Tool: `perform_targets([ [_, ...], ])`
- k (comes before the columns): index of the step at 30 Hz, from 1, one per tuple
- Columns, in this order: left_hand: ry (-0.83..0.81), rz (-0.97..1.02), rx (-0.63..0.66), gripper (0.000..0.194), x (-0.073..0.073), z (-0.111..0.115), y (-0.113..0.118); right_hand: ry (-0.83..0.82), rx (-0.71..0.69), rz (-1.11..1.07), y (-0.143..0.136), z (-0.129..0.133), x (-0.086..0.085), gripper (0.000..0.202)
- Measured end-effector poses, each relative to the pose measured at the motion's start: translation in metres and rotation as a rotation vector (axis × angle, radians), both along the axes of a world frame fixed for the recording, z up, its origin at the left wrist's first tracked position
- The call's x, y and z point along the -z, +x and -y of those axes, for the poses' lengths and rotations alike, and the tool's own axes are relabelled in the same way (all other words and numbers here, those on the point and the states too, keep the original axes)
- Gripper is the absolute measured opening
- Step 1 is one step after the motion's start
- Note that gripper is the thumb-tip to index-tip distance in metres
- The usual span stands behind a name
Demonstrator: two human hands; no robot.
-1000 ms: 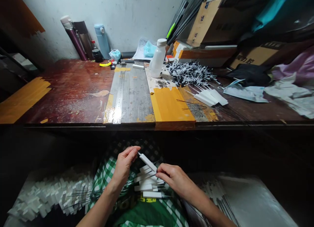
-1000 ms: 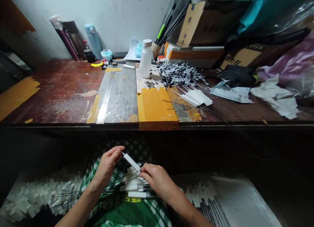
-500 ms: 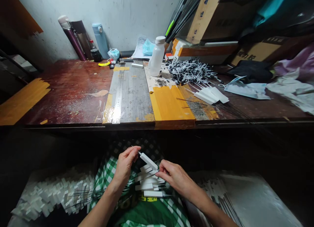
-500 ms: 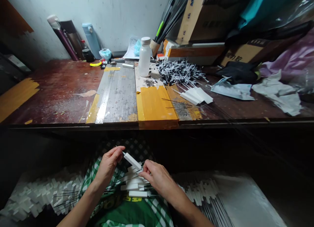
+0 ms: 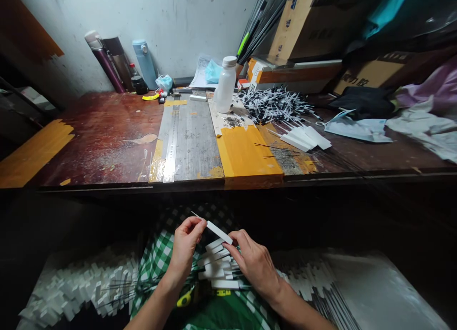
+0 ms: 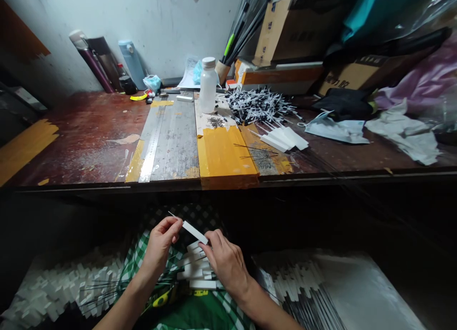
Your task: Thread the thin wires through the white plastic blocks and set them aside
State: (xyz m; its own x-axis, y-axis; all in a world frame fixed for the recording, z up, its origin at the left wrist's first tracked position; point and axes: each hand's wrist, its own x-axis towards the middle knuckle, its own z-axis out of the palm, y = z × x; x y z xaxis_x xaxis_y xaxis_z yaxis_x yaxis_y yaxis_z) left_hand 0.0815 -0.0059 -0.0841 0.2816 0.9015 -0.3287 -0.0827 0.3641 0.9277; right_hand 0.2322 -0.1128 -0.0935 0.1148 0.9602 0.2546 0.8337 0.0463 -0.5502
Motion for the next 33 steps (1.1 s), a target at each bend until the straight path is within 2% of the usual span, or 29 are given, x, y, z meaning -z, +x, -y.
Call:
perform_targets([
  [3, 0.020, -0.025, 0.008, 0.030, -0.004, 0.001, 0.000, 0.019, 0.013, -0.019, -0.003, 0.000, 0.000, 0.028],
  [5, 0.034, -0.022, 0.013, 0.027, -0.007, -0.001, -0.002, -0.025, 0.018, -0.129, -0.003, 0.000, -0.003, 0.030],
  [8, 0.045, 0.039, 0.065, 0.023, -0.008, -0.006, -0.006, -0.247, -0.017, -0.527, 0.003, -0.004, -0.005, 0.034],
  [10, 0.041, 0.114, 0.112, 0.023, -0.007, -0.010, -0.009, -0.461, -0.112, -0.837, 0.008, -0.008, -0.004, 0.044],
  [12, 0.028, 0.164, 0.159, 0.026, -0.004, -0.013, -0.011, -0.627, -0.220, -1.017, 0.014, -0.011, -0.002, 0.058],
  [13, 0.012, 0.168, 0.174, 0.026, -0.003, -0.014, -0.012, -0.662, -0.242, -1.036, 0.015, -0.012, -0.002, 0.062],
  [15, -0.039, 0.147, 0.163, 0.026, -0.001, -0.016, -0.013, -0.645, -0.205, -0.958, 0.017, -0.011, -0.003, 0.063],
  [18, -0.089, 0.140, 0.080, 0.036, 0.000, -0.020, -0.014, -0.553, -0.127, -0.708, 0.018, -0.006, -0.011, 0.054],
  [22, -0.070, 0.143, 0.045, 0.035, 0.001, -0.023, -0.015, -0.475, -0.233, -0.493, 0.019, -0.002, -0.021, 0.037],
  [24, -0.054, 0.118, 0.051, 0.034, 0.003, -0.023, -0.015, -0.476, -0.241, -0.458, 0.020, -0.002, -0.022, 0.031],
  [33, -0.054, 0.069, 0.064, 0.033, 0.008, -0.018, -0.015, -0.476, -0.090, -0.451, 0.018, -0.002, -0.013, 0.017],
])
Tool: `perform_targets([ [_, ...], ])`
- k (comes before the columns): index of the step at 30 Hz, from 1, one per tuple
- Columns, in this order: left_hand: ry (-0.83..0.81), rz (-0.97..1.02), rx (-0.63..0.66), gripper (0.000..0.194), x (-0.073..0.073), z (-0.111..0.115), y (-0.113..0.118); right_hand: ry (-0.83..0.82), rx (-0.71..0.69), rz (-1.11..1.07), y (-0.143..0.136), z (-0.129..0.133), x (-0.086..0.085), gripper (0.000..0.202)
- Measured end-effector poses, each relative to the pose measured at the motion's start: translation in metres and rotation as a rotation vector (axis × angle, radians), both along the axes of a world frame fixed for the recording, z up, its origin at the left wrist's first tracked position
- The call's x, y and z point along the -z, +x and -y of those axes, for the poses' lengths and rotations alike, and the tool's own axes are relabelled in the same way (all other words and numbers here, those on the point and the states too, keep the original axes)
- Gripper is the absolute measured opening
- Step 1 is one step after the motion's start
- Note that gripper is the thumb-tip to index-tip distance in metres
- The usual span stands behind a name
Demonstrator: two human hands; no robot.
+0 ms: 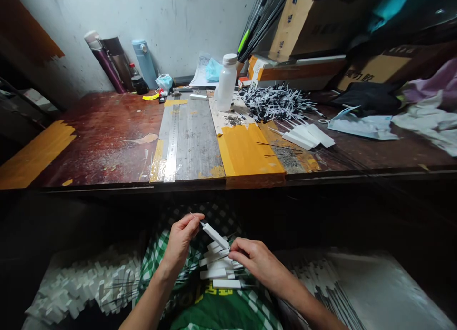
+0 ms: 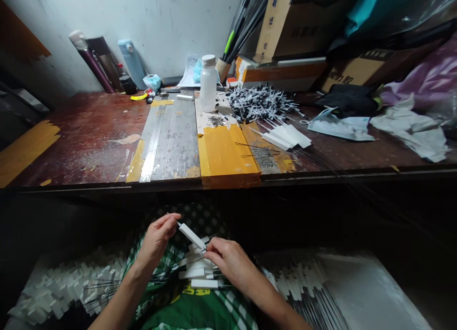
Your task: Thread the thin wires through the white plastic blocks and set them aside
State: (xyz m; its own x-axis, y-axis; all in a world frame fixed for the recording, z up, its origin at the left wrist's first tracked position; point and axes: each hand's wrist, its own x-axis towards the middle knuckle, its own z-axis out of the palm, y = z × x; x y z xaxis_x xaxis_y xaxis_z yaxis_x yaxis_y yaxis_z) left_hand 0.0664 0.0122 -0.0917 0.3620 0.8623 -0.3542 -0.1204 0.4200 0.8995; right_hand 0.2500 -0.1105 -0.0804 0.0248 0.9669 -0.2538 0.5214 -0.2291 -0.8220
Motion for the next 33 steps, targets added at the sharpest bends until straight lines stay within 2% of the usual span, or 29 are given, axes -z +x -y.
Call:
perform_targets([
  [14, -0.027, 0.011, -0.006, 0.031, 0.0053, 0.0025, 0.0004, -0.065, 0.019, 0.045, 0.0032, 0.0003, 0.0098, 0.018],
  [20, -0.018, 0.008, 0.004, 0.032, 0.0053, 0.0034, 0.0008, -0.070, 0.018, 0.096, 0.0024, 0.0004, 0.0072, 0.019],
  [28, -0.009, 0.006, 0.000, 0.030, 0.0088, 0.0032, 0.0008, -0.051, 0.009, 0.209, 0.0005, -0.0016, 0.0019, 0.021],
  [33, 0.021, -0.032, -0.016, 0.032, 0.0047, 0.0087, 0.0018, -0.003, 0.002, 0.321, -0.0010, 0.0015, 0.0077, 0.018],
])
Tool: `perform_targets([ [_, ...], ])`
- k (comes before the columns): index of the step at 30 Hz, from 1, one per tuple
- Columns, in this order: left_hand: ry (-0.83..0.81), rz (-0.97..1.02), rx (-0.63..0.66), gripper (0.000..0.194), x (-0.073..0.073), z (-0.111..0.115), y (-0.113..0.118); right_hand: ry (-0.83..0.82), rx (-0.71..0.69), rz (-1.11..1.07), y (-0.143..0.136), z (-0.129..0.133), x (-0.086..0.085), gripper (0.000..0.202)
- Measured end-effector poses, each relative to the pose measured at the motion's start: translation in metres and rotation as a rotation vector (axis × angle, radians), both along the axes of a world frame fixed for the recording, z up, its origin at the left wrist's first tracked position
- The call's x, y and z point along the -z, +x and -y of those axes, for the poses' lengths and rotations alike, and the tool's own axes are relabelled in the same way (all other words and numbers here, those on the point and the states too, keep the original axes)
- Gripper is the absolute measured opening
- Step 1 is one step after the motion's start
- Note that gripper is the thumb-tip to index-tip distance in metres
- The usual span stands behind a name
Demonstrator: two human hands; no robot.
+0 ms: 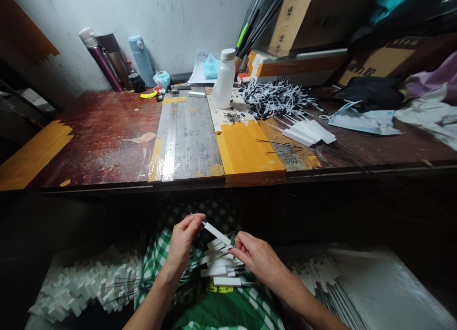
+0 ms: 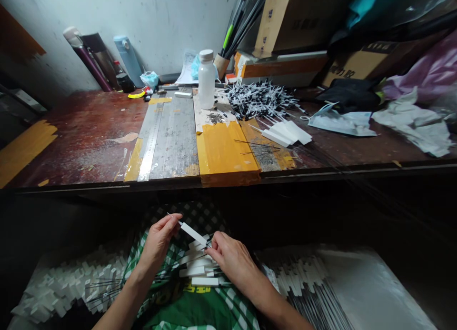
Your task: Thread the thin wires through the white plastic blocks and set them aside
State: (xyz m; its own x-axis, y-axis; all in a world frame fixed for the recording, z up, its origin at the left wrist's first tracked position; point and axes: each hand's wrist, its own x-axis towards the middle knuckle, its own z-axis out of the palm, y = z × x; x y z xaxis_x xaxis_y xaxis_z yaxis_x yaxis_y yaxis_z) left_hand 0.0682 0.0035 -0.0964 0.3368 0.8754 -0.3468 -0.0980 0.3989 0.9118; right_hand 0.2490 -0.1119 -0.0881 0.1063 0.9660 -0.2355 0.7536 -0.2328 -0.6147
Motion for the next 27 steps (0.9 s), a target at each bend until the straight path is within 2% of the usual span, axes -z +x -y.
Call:
perform_targets([
  [5, 0.022, -0.007, -0.018, 0.043, -0.007, 0.014, 0.009, 0.115, -0.001, 0.212, -0.015, 0.007, 0.014, 0.014],
  [7, 0.019, 0.019, -0.031, 0.047, -0.008, 0.017, 0.013, 0.141, -0.003, 0.222, -0.021, 0.009, 0.016, 0.013],
  [11, -0.012, 0.025, -0.035, 0.050, -0.009, 0.015, 0.016, 0.135, -0.032, 0.052, -0.022, 0.012, 0.007, 0.007],
  [17, -0.062, 0.075, -0.006, 0.055, -0.009, 0.012, 0.013, 0.044, -0.085, -0.165, -0.013, 0.010, -0.012, 0.024],
  [21, -0.120, 0.109, -0.016, 0.050, -0.008, 0.008, 0.010, -0.038, -0.093, -0.176, -0.009, 0.009, -0.011, 0.026],
  [27, -0.059, 0.115, -0.116, 0.037, -0.014, -0.006, 0.004, -0.021, -0.067, -0.140, -0.008, 0.007, -0.009, 0.022],
])
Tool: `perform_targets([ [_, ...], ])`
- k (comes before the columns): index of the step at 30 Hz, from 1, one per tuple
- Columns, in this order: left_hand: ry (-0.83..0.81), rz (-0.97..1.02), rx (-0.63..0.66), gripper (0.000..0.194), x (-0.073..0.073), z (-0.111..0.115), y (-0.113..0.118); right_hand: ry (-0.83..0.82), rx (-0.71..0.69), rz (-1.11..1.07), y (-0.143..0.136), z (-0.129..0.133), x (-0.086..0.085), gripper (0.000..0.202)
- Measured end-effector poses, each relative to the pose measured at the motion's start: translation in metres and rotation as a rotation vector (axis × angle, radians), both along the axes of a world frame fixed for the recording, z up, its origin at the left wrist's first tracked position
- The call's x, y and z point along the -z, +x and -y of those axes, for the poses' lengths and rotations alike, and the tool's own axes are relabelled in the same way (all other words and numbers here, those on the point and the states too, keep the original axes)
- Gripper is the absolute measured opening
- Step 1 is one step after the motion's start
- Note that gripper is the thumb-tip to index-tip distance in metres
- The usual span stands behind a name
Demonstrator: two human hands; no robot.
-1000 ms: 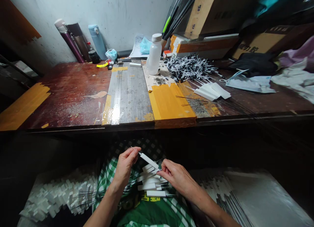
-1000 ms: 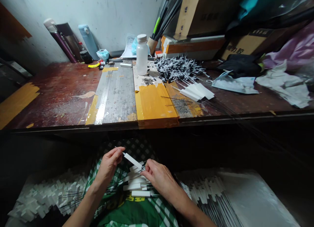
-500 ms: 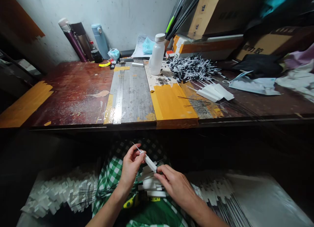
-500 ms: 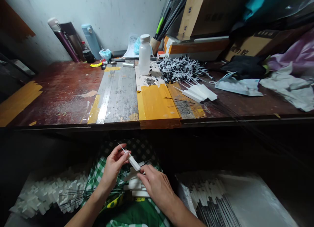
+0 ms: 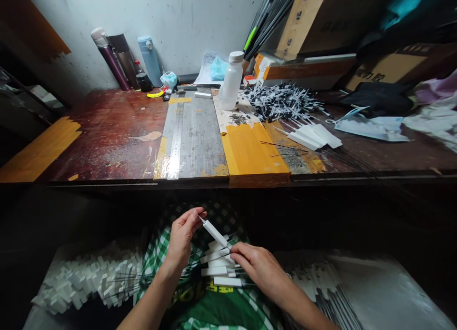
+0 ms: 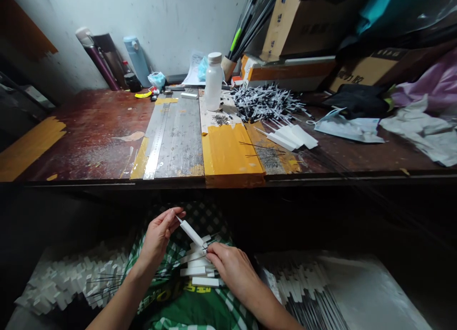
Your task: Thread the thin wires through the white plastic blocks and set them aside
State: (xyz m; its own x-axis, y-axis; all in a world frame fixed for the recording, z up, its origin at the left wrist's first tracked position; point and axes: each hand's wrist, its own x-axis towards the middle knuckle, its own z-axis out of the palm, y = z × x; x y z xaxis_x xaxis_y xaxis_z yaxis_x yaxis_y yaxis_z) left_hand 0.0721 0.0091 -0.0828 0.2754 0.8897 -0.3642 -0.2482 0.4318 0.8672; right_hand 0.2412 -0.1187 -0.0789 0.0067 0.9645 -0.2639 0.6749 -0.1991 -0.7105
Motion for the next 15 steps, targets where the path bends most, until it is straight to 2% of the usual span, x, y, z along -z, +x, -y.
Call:
perform_targets([
  [5, 0.002, 0.008, 0.011, 0.036, -0.0025, -0.0007, 0.0003, -0.045, 0.050, 0.081, -0.0016, -0.0017, -0.0020, 0.014],
  [11, 0.000, -0.012, 0.017, 0.036, -0.0019, 0.0019, 0.0012, 0.022, -0.026, 0.071, 0.0001, 0.0004, 0.0039, 0.024],
  [15, 0.012, -0.025, 0.015, 0.038, -0.0026, 0.0025, 0.0012, 0.006, -0.001, 0.096, 0.0007, 0.0004, 0.0057, 0.018],
])
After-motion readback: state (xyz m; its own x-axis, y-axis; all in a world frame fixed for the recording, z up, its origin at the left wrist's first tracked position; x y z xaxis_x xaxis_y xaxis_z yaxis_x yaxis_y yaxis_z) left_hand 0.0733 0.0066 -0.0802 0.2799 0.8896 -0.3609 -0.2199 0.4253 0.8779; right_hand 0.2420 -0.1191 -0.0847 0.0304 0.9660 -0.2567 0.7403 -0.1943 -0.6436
